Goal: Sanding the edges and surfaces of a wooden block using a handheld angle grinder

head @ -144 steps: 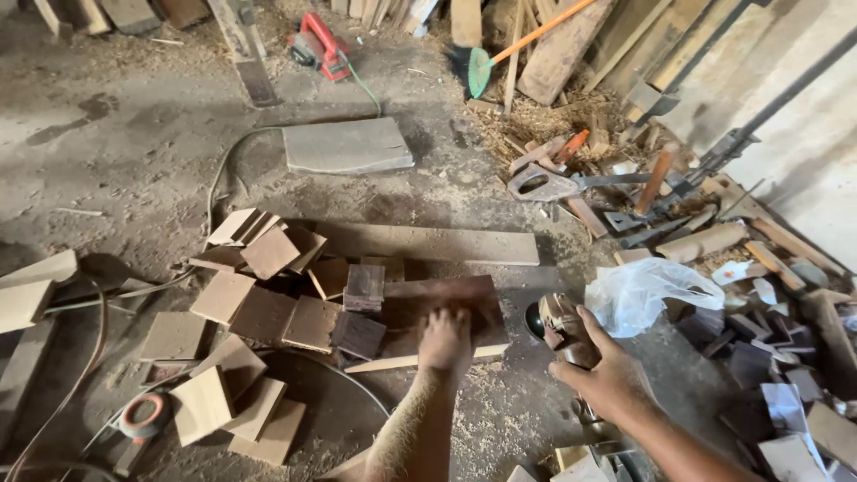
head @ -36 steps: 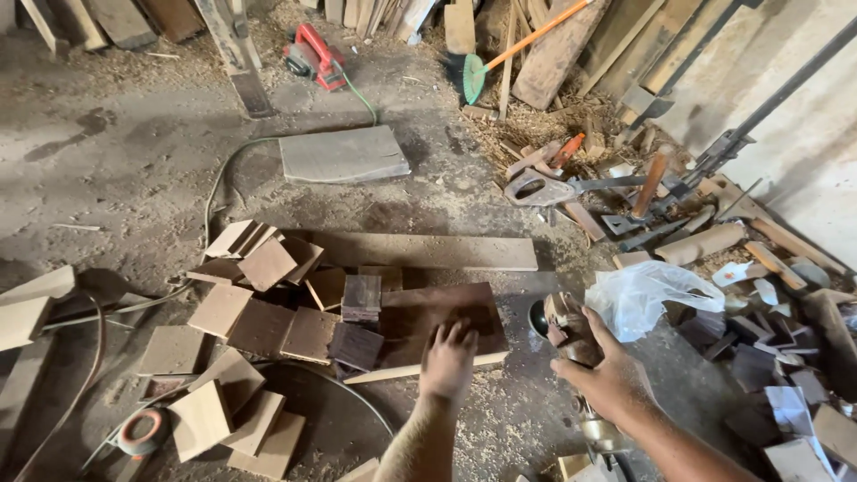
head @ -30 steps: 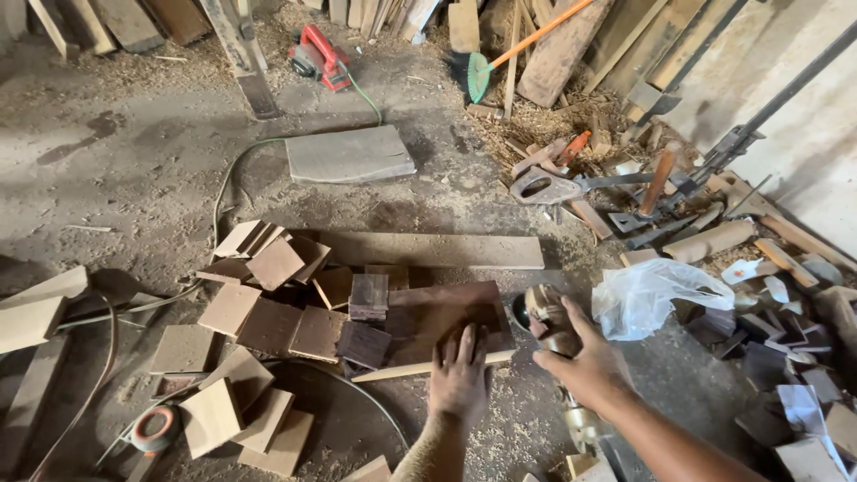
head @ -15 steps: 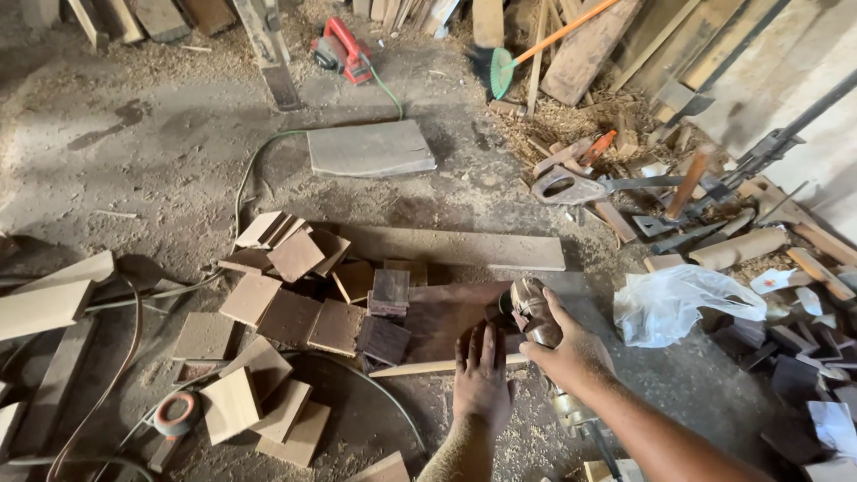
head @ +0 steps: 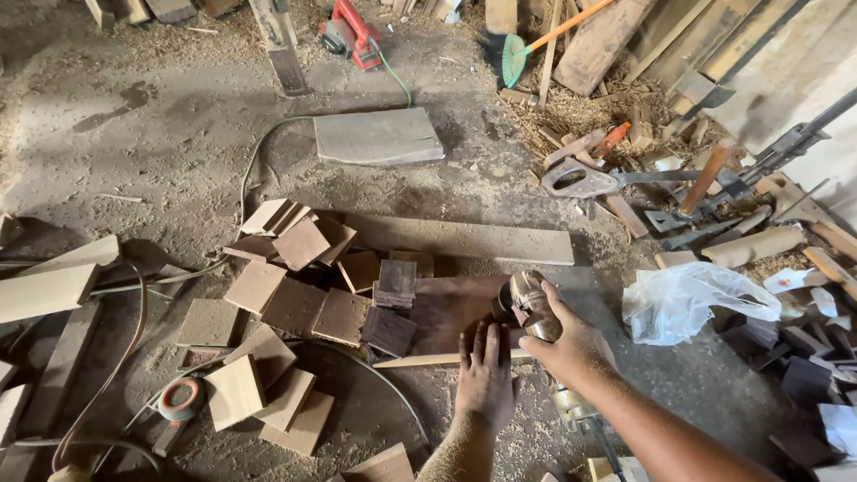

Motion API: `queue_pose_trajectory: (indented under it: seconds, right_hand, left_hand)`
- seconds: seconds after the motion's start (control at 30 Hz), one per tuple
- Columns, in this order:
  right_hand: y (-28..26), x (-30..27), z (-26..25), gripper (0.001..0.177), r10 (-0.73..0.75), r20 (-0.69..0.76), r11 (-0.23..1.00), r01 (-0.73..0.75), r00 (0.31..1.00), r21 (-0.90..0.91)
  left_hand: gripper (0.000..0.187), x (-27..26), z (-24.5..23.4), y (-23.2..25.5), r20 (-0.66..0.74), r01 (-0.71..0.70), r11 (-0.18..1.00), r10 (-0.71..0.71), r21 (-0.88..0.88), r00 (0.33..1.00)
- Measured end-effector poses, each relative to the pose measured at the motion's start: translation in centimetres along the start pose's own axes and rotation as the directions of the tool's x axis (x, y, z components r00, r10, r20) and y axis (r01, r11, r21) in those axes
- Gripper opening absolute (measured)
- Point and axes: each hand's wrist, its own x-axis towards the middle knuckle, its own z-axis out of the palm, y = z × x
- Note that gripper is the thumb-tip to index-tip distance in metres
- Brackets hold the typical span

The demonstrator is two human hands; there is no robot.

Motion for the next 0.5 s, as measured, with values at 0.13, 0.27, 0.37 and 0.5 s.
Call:
queue_pose_trajectory:
  seconds: [0.13,0.27,0.37,0.5]
  right_hand:
    - [-0.4,-0.1,0.2,0.106,-0.022,0.011,0.998,0.021,1.000,0.065]
    - [-1.1,-0.3,0.1,0.105,0.023,0.038,0.978,-0.015,0.999,-0.208]
    - [-0.6,0.0,0.5,0.105,-0.011,0.034,0.970,0.019,0.999,-0.244]
    - [-1.1,0.0,0.5,0.106,-0.005,0.065,0.988,0.015,0.998,-0.153]
  left_hand:
    - [0.106,-0.3,-0.2,0.0,0.089,-0.005,0.998,0.010,-0.063,0.996]
    - [0.115,-0.1,-0.7,0.0,0.045,-0.013,1.000,0.012,0.018,0.999]
    - [0.116,-0.1,-0.6,0.0,0.050,-0.015,1.000,0.015,0.007,0.999]
    - [0.122,0.2,-1.1,-0.1,-0.021,-0.013,0.999,0.014,0.050,1.000]
